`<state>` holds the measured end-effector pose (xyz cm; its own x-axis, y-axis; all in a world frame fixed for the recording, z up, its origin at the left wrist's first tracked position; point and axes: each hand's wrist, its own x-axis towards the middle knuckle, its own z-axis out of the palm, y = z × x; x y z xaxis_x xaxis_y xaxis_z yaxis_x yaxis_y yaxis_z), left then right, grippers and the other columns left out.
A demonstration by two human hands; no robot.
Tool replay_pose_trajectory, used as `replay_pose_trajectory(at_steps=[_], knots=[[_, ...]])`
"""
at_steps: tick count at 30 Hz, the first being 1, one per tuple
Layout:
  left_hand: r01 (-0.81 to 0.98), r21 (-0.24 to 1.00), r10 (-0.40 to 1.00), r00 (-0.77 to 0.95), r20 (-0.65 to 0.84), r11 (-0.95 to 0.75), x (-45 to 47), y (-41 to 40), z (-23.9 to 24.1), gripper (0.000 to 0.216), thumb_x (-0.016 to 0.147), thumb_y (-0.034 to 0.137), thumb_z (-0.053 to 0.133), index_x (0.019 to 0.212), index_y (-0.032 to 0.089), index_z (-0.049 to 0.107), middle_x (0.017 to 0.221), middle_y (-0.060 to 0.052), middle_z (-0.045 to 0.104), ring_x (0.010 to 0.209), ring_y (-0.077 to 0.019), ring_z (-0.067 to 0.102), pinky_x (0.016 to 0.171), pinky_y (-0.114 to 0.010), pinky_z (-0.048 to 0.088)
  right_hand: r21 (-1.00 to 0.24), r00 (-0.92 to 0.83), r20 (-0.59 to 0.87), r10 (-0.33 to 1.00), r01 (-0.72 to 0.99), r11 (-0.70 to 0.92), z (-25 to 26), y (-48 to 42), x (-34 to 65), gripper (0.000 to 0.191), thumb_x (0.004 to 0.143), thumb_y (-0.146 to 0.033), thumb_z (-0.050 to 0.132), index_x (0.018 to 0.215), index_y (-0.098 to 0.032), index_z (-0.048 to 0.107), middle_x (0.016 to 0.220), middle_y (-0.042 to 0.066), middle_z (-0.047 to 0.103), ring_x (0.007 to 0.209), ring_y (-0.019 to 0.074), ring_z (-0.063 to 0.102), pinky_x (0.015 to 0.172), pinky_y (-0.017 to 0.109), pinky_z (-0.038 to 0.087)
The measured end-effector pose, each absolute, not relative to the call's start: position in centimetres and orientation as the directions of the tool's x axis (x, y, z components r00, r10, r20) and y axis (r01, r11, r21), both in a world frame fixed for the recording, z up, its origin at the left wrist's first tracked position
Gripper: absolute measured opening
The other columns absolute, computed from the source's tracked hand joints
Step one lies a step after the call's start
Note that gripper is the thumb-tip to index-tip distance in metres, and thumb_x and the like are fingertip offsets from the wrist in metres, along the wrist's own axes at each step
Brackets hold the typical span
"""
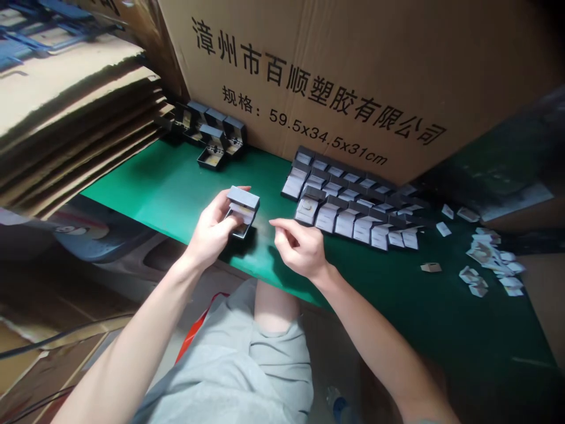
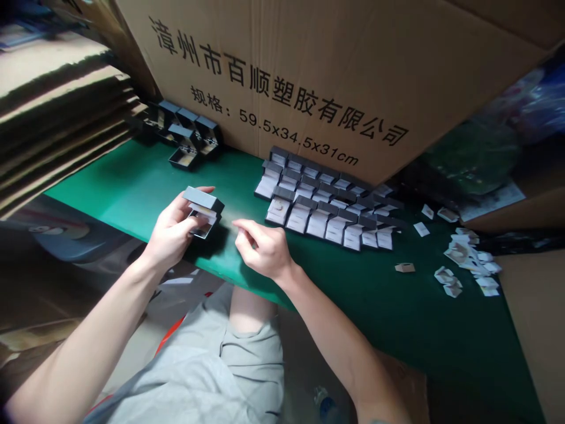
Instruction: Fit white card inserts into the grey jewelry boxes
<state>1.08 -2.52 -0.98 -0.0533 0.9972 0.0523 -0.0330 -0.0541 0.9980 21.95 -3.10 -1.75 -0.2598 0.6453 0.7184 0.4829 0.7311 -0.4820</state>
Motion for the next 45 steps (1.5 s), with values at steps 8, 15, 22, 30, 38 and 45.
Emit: replay_pose_trajectory(at_steps=[8, 15, 22, 30, 38, 45], knots=[[-0.005, 0.997, 0.993, -0.093, 0.073, -0.074, 0.7, -2.6, -1.0, 0.066, 0.076, 0.027, 0.076, 0.14, 0.021, 0.064, 0.123, -0.01, 0.071, 0.1, -0.0241, 0.069, 0.081, -0.031, 0.059, -0.537, -0.307, 0.614, 0.727, 0.513, 0.67, -1.9, -3.1, 22.1, 0.025, 0.101, -0.022, 0.052, 0.103, -0.02, 0.077, 0.066, -0.001, 0.071, 0.048, 0.0102, 0.058, 0.054, 0.022, 0.049], [0.01, 0.998, 0.992, -0.112, 0.064, -0.063, 0.4, -2.4, -1.6, 0.059, 0.076, 0.03, 0.077, 0.134, 0.023, 0.066, 0.115, -0.007, 0.071, 0.093, -0.0217, 0.068, 0.077, -0.03, 0.058, -0.538, -0.299, 0.65, 0.699, 0.468, 0.701, -1.9, -2.9, 22.1, 0.023, 0.099, -0.017, 0.055, 0.1, -0.017, 0.078, 0.069, -0.001, 0.074, 0.049, 0.0098, 0.06, 0.053, 0.022, 0.048], [-0.02, 0.998, 0.993, -0.108, 0.051, -0.054, 0.4, -2.4, -1.4, 0.052, 0.07, 0.022, 0.072, 0.122, 0.024, 0.068, 0.099, -0.001, 0.068, 0.079, -0.0164, 0.063, 0.067, -0.024, 0.052, -0.533, -0.321, 0.628, 0.709, 0.487, 0.692, -2.1, -2.9, 22.2, 0.024, 0.1, -0.019, 0.054, 0.1, -0.019, 0.077, 0.07, -0.001, 0.074, 0.051, 0.0101, 0.062, 0.055, 0.022, 0.049], [0.03, 0.996, 0.991, -0.102, 0.081, -0.078, 0.4, -2.5, -1.7, 0.052, 0.076, 0.023, 0.075, 0.127, 0.023, 0.067, 0.11, -0.004, 0.07, 0.09, -0.0197, 0.065, 0.073, -0.026, 0.055, -0.529, -0.33, 0.641, 0.693, 0.463, 0.711, -1.9, -3.0, 22.1, 0.023, 0.099, -0.019, 0.054, 0.099, -0.019, 0.077, 0.065, -0.002, 0.071, 0.049, 0.0096, 0.059, 0.053, 0.022, 0.048], [-0.067, 0.998, 0.998, -0.064, 0.014, -0.018, 0.8, -2.5, -0.9, 0.053, 0.072, 0.021, 0.072, 0.125, 0.022, 0.07, 0.102, -0.002, 0.072, 0.079, -0.0168, 0.062, 0.064, -0.024, 0.051, -0.565, -0.421, 0.587, 0.692, 0.399, 0.722, -1.7, -3.6, 22.0, 0.031, 0.096, -0.029, 0.058, 0.119, -0.017, 0.075, 0.063, -0.005, 0.066, 0.048, 0.0078, 0.052, 0.054, 0.021, 0.047], [0.081, 0.994, 0.995, 0.064, 0.075, -0.08, 0.6, -2.8, -0.3, 0.054, 0.076, 0.023, 0.065, 0.13, 0.02, 0.07, 0.099, -0.003, 0.073, 0.08, -0.019, 0.064, 0.067, -0.026, 0.054, -0.353, -0.619, 0.564, 0.546, 0.417, 0.838, -1.2, -3.8, 22.1, 0.046, 0.098, -0.035, 0.055, 0.14, -0.019, 0.067, 0.07, -0.003, 0.065, 0.055, 0.0095, 0.053, 0.051, 0.024, 0.04]])
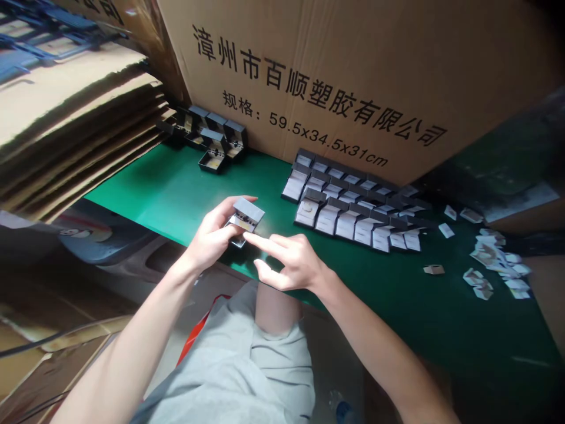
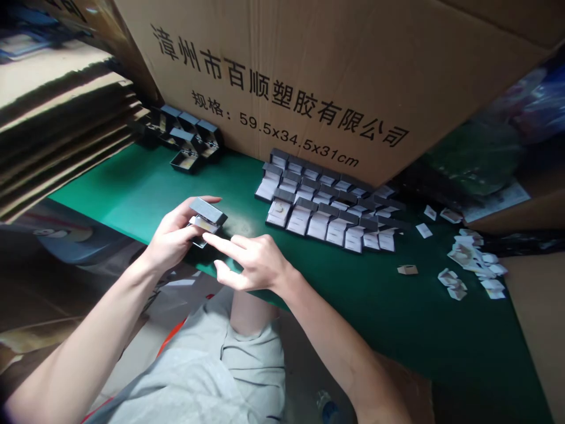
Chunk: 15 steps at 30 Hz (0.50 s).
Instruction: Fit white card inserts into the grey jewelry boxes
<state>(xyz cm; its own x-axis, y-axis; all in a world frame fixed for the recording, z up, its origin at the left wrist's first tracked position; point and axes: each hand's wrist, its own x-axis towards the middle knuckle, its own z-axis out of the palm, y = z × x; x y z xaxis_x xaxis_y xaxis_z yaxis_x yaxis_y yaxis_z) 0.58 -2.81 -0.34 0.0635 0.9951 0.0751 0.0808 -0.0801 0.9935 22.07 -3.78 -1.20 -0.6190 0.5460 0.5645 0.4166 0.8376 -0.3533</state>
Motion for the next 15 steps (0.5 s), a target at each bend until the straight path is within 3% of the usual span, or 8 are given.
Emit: replay_pose_trajectory(at_steps=[8, 11, 15], knots=[[0.179, 0.974, 0.978, 0.175, 0.11, -0.141, 0.62, -2.94, 0.13, 0.055, 0.082, 0.032, 0.07, 0.134, 0.016, 0.069, 0.106, -0.008, 0.077, 0.092, -0.0247, 0.073, 0.085, -0.033, 0.059, -0.189, -0.696, 0.482, 0.532, 0.511, 0.839, -1.91, -3.29, 22.05, 0.05, 0.107, -0.049, 0.053, 0.149, -0.024, 0.06, 0.075, -0.001, 0.069, 0.06, 0.0113, 0.058, 0.051, 0.026, 0.035], [0.177, 0.975, 0.979, 0.175, 0.101, -0.132, 0.8, -3.0, 0.27, 0.053, 0.082, 0.032, 0.071, 0.132, 0.016, 0.07, 0.112, -0.008, 0.077, 0.095, -0.0251, 0.072, 0.084, -0.032, 0.059, -0.164, -0.69, 0.463, 0.556, 0.55, 0.819, -2.03, -3.05, 22.11, 0.053, 0.108, -0.052, 0.051, 0.152, -0.024, 0.057, 0.081, 0.002, 0.074, 0.065, 0.0124, 0.063, 0.052, 0.026, 0.035], [0.212, 0.973, 0.986, 0.159, 0.055, -0.088, 1.19, -3.12, 0.6, 0.053, 0.077, 0.027, 0.066, 0.128, 0.015, 0.073, 0.11, -0.007, 0.078, 0.087, -0.0228, 0.07, 0.074, -0.03, 0.058, -0.114, -0.662, 0.489, 0.568, 0.597, 0.794, -2.07, -2.96, 22.03, 0.052, 0.11, -0.051, 0.049, 0.152, -0.02, 0.058, 0.074, 0.002, 0.072, 0.061, 0.0131, 0.063, 0.051, 0.029, 0.032]])
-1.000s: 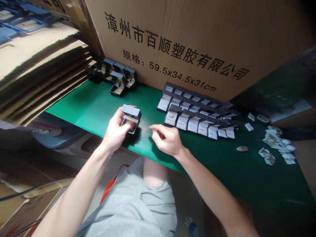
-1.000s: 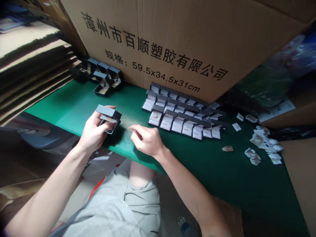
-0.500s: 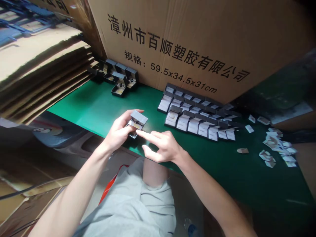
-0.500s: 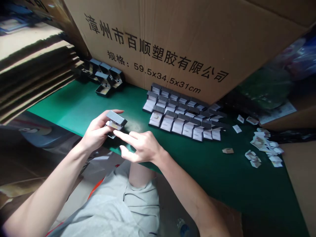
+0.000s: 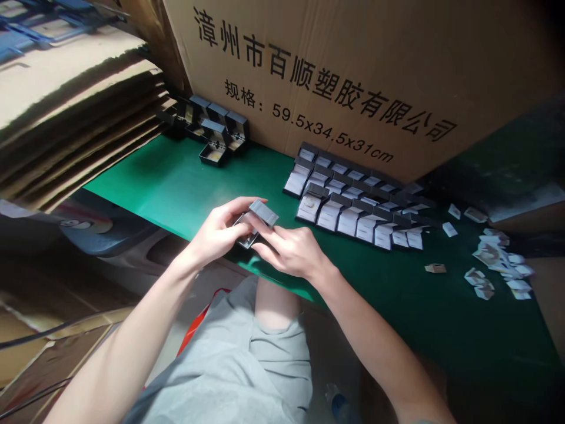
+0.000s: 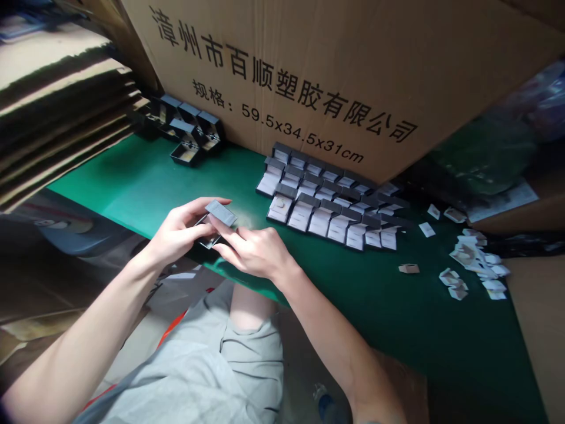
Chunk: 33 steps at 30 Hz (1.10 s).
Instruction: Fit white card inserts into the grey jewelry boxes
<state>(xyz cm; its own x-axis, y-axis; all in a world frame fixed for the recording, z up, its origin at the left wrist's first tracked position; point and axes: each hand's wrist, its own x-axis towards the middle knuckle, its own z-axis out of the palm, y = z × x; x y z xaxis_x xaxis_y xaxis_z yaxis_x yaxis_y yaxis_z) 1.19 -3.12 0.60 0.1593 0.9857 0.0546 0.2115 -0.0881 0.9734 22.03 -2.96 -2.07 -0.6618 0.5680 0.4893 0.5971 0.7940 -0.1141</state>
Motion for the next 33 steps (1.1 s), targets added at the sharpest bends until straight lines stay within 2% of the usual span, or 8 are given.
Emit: replay_pose_trajectory(at_steps=[4, 9, 13, 17, 20, 24, 28, 33], knots=[[0.263, 0.961, 0.987, 0.152, 0.045, -0.084, 1.5, -3.1, 0.5, 0.06, 0.071, 0.025, 0.061, 0.129, 0.014, 0.074, 0.099, -0.004, 0.078, 0.078, -0.0216, 0.067, 0.068, -0.03, 0.056, -0.098, -0.647, 0.467, 0.602, 0.639, 0.763, -2.0, -3.2, 21.8, 0.052, 0.112, -0.05, 0.045, 0.145, -0.016, 0.064, 0.062, 0.002, 0.07, 0.051, 0.0134, 0.06, 0.049, 0.032, 0.026], [0.336, 0.935, 0.984, 0.172, 0.054, -0.111, 1.5, -3.0, 0.2, 0.067, 0.073, 0.022, 0.055, 0.137, 0.014, 0.071, 0.079, 0.0, 0.073, 0.067, -0.0191, 0.063, 0.064, -0.029, 0.054, -0.121, -0.623, 0.417, 0.662, 0.684, 0.719, -2.0, -3.4, 21.6, 0.061, 0.11, -0.06, 0.042, 0.143, -0.014, 0.064, 0.053, 0.003, 0.066, 0.042, 0.014, 0.053, 0.047, 0.031, 0.023], [0.371, 0.92, 0.985, 0.154, 0.072, -0.125, 1.8, -3.0, 0.0, 0.068, 0.075, 0.022, 0.053, 0.14, 0.014, 0.069, 0.093, -0.003, 0.078, 0.08, -0.0224, 0.069, 0.077, -0.032, 0.058, -0.058, -0.623, 0.403, 0.67, 0.713, 0.698, -1.6, -3.4, 21.5, 0.067, 0.111, -0.064, 0.036, 0.142, -0.012, 0.066, 0.054, 0.003, 0.067, 0.043, 0.0128, 0.054, 0.048, 0.032, 0.02], [0.392, 0.913, 0.993, -0.004, 0.121, -0.109, 2.4, -2.9, -0.5, 0.062, 0.076, 0.021, 0.054, 0.136, 0.014, 0.07, 0.12, -0.007, 0.079, 0.105, -0.0274, 0.072, 0.095, -0.036, 0.057, -0.014, -0.644, 0.297, 0.705, 0.735, 0.678, -0.7, -3.5, 21.2, 0.07, 0.112, -0.062, 0.035, 0.148, -0.008, 0.06, 0.066, 0.006, 0.074, 0.054, 0.0131, 0.063, 0.051, 0.032, 0.021], [0.396, 0.914, 0.988, -0.082, 0.133, -0.09, 2.7, -2.8, -1.0, 0.061, 0.076, 0.02, 0.054, 0.135, 0.015, 0.069, 0.119, -0.007, 0.079, 0.102, -0.0265, 0.074, 0.092, -0.036, 0.058, -0.008, -0.626, 0.181, 0.758, 0.77, 0.638, -0.2, -3.6, 21.0, 0.073, 0.112, -0.062, 0.035, 0.156, -0.006, 0.051, 0.075, 0.008, 0.078, 0.061, 0.0139, 0.069, 0.052, 0.032, 0.022], [0.449, 0.887, 0.987, -0.062, 0.15, -0.107, 2.6, -3.1, -1.0, 0.059, 0.079, 0.019, 0.053, 0.135, 0.019, 0.07, 0.118, -0.005, 0.08, 0.102, -0.0259, 0.075, 0.092, -0.036, 0.058, -0.024, -0.604, 0.09, 0.792, 0.793, 0.608, -0.2, -3.7, 20.6, 0.078, 0.112, -0.063, 0.034, 0.16, -0.003, 0.042, 0.079, 0.01, 0.079, 0.068, 0.0166, 0.072, 0.054, 0.031, 0.025], [0.456, 0.882, 0.987, -0.045, 0.155, -0.118, 2.6, -3.2, -0.7, 0.058, 0.079, 0.02, 0.052, 0.134, 0.019, 0.07, 0.119, -0.004, 0.08, 0.105, -0.0256, 0.075, 0.095, -0.035, 0.058, -0.037, -0.595, 0.092, 0.798, 0.799, 0.6, -0.3, -3.7, 20.4, 0.079, 0.112, -0.063, 0.032, 0.162, -0.002, 0.039, 0.079, 0.01, 0.078, 0.069, 0.0175, 0.073, 0.054, 0.031, 0.027], [0.467, 0.879, 0.988, -0.063, 0.144, -0.099, 2.6, -3.1, -0.8, 0.056, 0.08, 0.021, 0.053, 0.133, 0.019, 0.07, 0.118, -0.004, 0.081, 0.101, -0.025, 0.076, 0.096, -0.035, 0.059, -0.037, -0.615, 0.167, 0.77, 0.777, 0.629, -0.6, -3.6, 20.4, 0.073, 0.112, -0.062, 0.035, 0.158, -0.006, 0.049, 0.074, 0.007, 0.078, 0.065, 0.0161, 0.072, 0.053, 0.032, 0.025]])
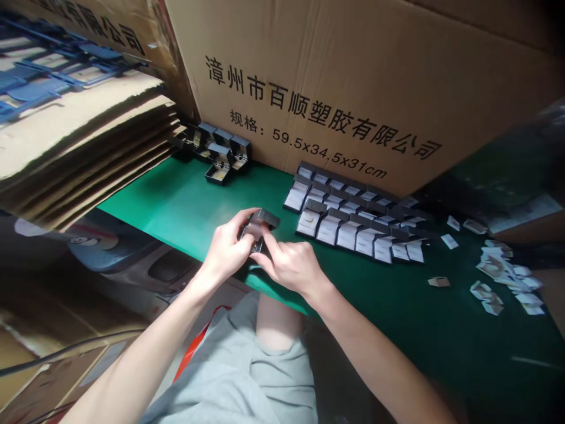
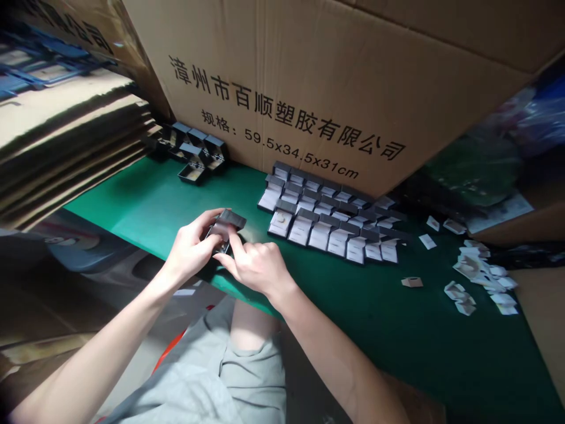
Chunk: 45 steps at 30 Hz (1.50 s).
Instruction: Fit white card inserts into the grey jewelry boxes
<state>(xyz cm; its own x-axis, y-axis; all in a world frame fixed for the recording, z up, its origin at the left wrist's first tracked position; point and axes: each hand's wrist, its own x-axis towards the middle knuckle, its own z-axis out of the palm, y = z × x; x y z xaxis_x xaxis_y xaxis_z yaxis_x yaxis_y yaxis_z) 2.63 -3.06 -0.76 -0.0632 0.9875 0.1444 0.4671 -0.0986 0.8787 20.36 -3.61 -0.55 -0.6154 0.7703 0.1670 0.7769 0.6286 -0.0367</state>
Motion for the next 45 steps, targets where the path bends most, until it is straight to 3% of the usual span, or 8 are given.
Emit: replay_pose_trajectory(at_steps=[9, 14, 22, 30, 45], knots=[[0.458, 0.882, 0.99, -0.02, 0.137, -0.112, 2.6, -3.2, -0.28, 0.055, 0.081, 0.021, 0.05, 0.132, 0.019, 0.071, 0.11, -0.004, 0.082, 0.093, -0.0236, 0.075, 0.085, -0.032, 0.06, -0.17, -0.599, 0.183, 0.779, 0.762, 0.625, -0.82, -3.63, 20.35, 0.062, 0.111, -0.057, 0.043, 0.159, -0.018, 0.049, 0.091, 0.005, 0.083, 0.072, 0.0156, 0.075, 0.054, 0.03, 0.029], [0.498, 0.856, 0.987, 0.004, 0.161, -0.142, 2.38, -3.21, -0.55, 0.057, 0.083, 0.022, 0.049, 0.135, 0.02, 0.071, 0.117, -0.003, 0.08, 0.098, -0.0235, 0.075, 0.092, -0.033, 0.059, -0.204, -0.578, 0.182, 0.795, 0.769, 0.606, -0.83, -3.55, 20.36, 0.06, 0.111, -0.056, 0.044, 0.159, -0.02, 0.048, 0.096, 0.004, 0.084, 0.071, 0.0164, 0.075, 0.054, 0.029, 0.03], [0.509, 0.84, 0.98, 0.041, 0.193, -0.186, 2.41, -3.33, -0.13, 0.05, 0.086, 0.022, 0.047, 0.128, 0.019, 0.073, 0.109, -0.002, 0.081, 0.095, -0.022, 0.075, 0.09, -0.03, 0.059, -0.198, -0.565, 0.19, 0.803, 0.779, 0.595, -1.06, -3.52, 20.35, 0.061, 0.111, -0.057, 0.042, 0.155, -0.016, 0.051, 0.09, 0.005, 0.083, 0.067, 0.0179, 0.075, 0.053, 0.03, 0.031], [0.472, 0.876, 0.987, -0.062, 0.147, -0.101, 2.63, -3.3, -0.28, 0.057, 0.08, 0.023, 0.053, 0.134, 0.018, 0.069, 0.114, -0.006, 0.08, 0.092, -0.0236, 0.076, 0.09, -0.036, 0.06, -0.217, -0.578, 0.208, 0.789, 0.759, 0.613, -0.92, -3.56, 20.44, 0.059, 0.112, -0.052, 0.045, 0.157, -0.015, 0.049, 0.089, 0.005, 0.083, 0.07, 0.0162, 0.075, 0.054, 0.029, 0.032], [0.485, 0.865, 0.981, -0.062, 0.181, -0.129, 2.67, -3.55, 0.02, 0.052, 0.081, 0.021, 0.053, 0.131, 0.018, 0.068, 0.116, -0.007, 0.079, 0.098, -0.0242, 0.075, 0.092, -0.037, 0.06, -0.245, -0.561, 0.061, 0.826, 0.793, 0.557, -0.11, -3.7, 20.34, 0.07, 0.109, -0.06, 0.047, 0.163, -0.015, 0.041, 0.103, 0.009, 0.083, 0.08, 0.0211, 0.077, 0.06, 0.028, 0.04]])
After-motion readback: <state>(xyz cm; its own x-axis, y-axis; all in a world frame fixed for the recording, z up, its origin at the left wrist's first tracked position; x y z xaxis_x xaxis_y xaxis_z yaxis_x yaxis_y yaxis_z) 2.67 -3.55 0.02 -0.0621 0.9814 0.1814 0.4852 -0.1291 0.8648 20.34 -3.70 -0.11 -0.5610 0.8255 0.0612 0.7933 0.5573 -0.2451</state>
